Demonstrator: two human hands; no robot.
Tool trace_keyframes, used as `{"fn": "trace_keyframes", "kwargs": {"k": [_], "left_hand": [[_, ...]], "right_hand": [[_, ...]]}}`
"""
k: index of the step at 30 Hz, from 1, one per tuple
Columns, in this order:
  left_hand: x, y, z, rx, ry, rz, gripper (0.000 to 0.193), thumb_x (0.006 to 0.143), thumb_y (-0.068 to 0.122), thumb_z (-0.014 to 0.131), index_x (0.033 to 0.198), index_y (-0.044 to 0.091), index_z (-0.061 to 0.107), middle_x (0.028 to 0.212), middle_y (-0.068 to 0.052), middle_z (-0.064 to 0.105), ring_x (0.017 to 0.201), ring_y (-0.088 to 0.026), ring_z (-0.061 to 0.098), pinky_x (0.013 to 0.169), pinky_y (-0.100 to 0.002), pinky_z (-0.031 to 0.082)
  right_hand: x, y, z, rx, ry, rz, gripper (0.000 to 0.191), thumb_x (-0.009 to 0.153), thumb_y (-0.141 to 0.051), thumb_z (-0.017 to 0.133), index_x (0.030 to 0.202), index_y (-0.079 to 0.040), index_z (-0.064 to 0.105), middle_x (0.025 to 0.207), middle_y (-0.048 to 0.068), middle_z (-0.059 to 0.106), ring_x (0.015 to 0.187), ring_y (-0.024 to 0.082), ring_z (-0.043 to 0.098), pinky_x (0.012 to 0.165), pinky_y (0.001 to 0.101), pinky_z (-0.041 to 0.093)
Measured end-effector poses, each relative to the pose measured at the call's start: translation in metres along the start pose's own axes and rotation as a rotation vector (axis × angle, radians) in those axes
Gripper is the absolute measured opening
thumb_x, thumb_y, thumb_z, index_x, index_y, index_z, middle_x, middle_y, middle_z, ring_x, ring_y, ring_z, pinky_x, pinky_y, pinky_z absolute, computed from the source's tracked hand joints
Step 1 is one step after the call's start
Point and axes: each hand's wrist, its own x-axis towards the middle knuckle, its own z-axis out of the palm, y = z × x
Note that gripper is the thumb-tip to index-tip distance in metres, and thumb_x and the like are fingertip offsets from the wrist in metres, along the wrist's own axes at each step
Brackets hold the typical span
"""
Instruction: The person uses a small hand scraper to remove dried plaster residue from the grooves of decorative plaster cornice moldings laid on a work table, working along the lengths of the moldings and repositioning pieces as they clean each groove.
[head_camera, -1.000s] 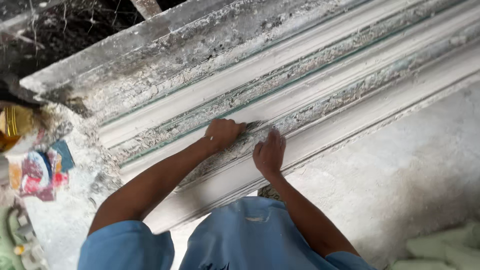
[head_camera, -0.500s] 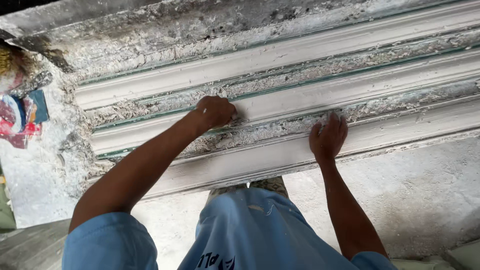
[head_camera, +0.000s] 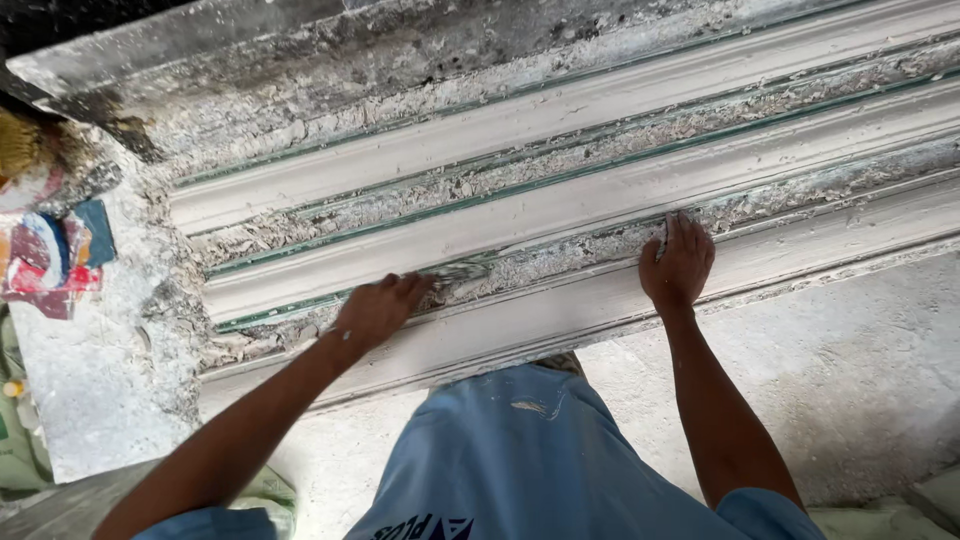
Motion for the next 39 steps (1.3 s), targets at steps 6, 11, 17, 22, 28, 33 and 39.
{"fn": "trace_keyframes", "kwargs": {"k": [6,11,17,22,28,33,39], "left_hand": [[-0.029,-0.022,0.022,0.116,-0.106,0.044,0.069,0.095,0.017,0.057,0.156,0.008,0.025,0.138,-0.021,0.054,0.100,-0.041,0.071,0.052,-0.039,0.066],[0.055,0.036,0.022,0.034,0.183,0.149,0.063,0.094,0.010,0.060,0.152,0.000,0.038,0.128,-0.018,0.061,0.081,-0.033,0.073,0.048,-0.041,0.059],[0.048,0.028,0.011,0.045,0.233,0.176,0.056,0.089,0.009,0.059,0.143,0.000,0.050,0.123,-0.021,0.066,0.075,-0.033,0.073,0.043,-0.038,0.060],[0.065,0.040,0.015,0.055,0.359,0.205,0.045,0.099,0.019,0.059,0.139,-0.003,0.053,0.121,-0.022,0.069,0.078,-0.034,0.074,0.038,-0.038,0.057],[0.068,0.046,0.012,-0.006,0.275,0.195,0.046,0.099,0.019,0.059,0.140,-0.002,0.053,0.110,-0.021,0.069,0.077,-0.034,0.073,0.042,-0.042,0.058],[0.108,0.065,0.006,-0.004,0.417,0.265,0.051,0.088,0.010,0.062,0.137,-0.003,0.054,0.114,-0.022,0.069,0.074,-0.032,0.073,0.041,-0.039,0.058],[0.101,0.073,-0.005,0.013,0.406,0.210,0.046,0.086,0.008,0.061,0.131,-0.003,0.059,0.101,-0.020,0.071,0.068,-0.029,0.073,0.040,-0.039,0.057]], "right_hand": [[0.001,-0.002,-0.002,0.038,-0.002,0.030,0.049,0.099,-0.025,0.055,0.141,-0.001,0.062,0.149,0.019,0.058,0.142,0.039,0.047,0.122,0.0547,0.027],[0.003,-0.005,-0.002,0.022,-0.003,0.029,0.050,0.097,-0.025,0.055,0.140,-0.001,0.063,0.150,0.019,0.058,0.142,0.039,0.046,0.122,0.0539,0.027],[0.004,-0.002,-0.004,0.015,0.007,0.013,0.049,0.098,-0.023,0.055,0.142,-0.001,0.061,0.150,0.018,0.058,0.144,0.036,0.047,0.124,0.0529,0.027],[0.002,-0.003,-0.004,0.029,-0.018,0.043,0.050,0.096,-0.023,0.055,0.140,-0.001,0.062,0.149,0.018,0.058,0.143,0.037,0.047,0.124,0.0526,0.026],[0.005,-0.005,-0.009,0.005,-0.021,0.051,0.052,0.096,-0.025,0.055,0.141,-0.001,0.061,0.150,0.018,0.058,0.145,0.037,0.046,0.124,0.0526,0.026],[0.006,-0.006,-0.007,-0.006,-0.048,0.082,0.053,0.095,-0.026,0.055,0.142,-0.001,0.060,0.151,0.018,0.056,0.145,0.037,0.044,0.124,0.0528,0.025],[0.004,-0.004,-0.008,-0.021,-0.047,0.067,0.053,0.095,-0.027,0.055,0.141,-0.002,0.060,0.151,0.017,0.056,0.145,0.037,0.044,0.123,0.0528,0.024]]}}
